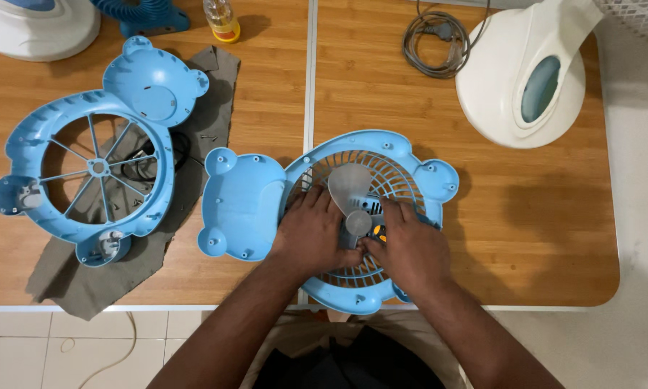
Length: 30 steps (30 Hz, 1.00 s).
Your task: The person assembles a blue bear-shaped electric fan by attaching a small circular component to the front grille and securing it with screws using a screwdriver. They then attach the fan blade to the motor hub and tighten it in place.
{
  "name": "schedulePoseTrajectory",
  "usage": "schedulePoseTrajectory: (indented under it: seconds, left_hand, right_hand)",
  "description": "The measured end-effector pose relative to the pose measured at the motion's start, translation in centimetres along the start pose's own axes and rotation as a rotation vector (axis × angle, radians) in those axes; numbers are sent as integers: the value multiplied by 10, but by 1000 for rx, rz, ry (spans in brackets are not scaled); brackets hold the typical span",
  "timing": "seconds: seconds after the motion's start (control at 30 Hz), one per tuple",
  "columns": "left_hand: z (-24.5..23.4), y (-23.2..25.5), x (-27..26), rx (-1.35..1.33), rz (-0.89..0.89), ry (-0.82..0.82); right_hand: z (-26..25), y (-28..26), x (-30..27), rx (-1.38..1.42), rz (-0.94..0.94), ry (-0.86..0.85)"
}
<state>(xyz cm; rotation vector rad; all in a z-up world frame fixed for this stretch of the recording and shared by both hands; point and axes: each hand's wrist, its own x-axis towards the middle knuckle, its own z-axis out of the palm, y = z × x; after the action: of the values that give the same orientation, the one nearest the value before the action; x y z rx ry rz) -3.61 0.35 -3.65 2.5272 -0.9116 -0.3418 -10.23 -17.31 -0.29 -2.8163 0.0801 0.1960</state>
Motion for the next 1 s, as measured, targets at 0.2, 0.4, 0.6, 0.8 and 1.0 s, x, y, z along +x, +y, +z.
schedulePoseTrajectory:
  seconds: [0.2, 0.4, 0.6, 0.8, 1.0]
  left_hand:
    - [6, 3, -5, 7, -23, -33]
    - [5, 6, -7, 85, -56, -149]
    - [4, 21, -15, 4, -178, -187]
    - [9, 29, -17, -76, -256, -117]
    - [24, 31, -22, 30, -184, 154]
  right_hand:
    - [-6, 4, 8, -69, 38, -182]
    - [-20, 26, 9, 332, -87, -100]
    - [-21, 56, 16, 1083, 19, -105]
    - [-8, 51, 25, 1335, -148, -19]
    - [6, 52, 24, 1374, -177, 57]
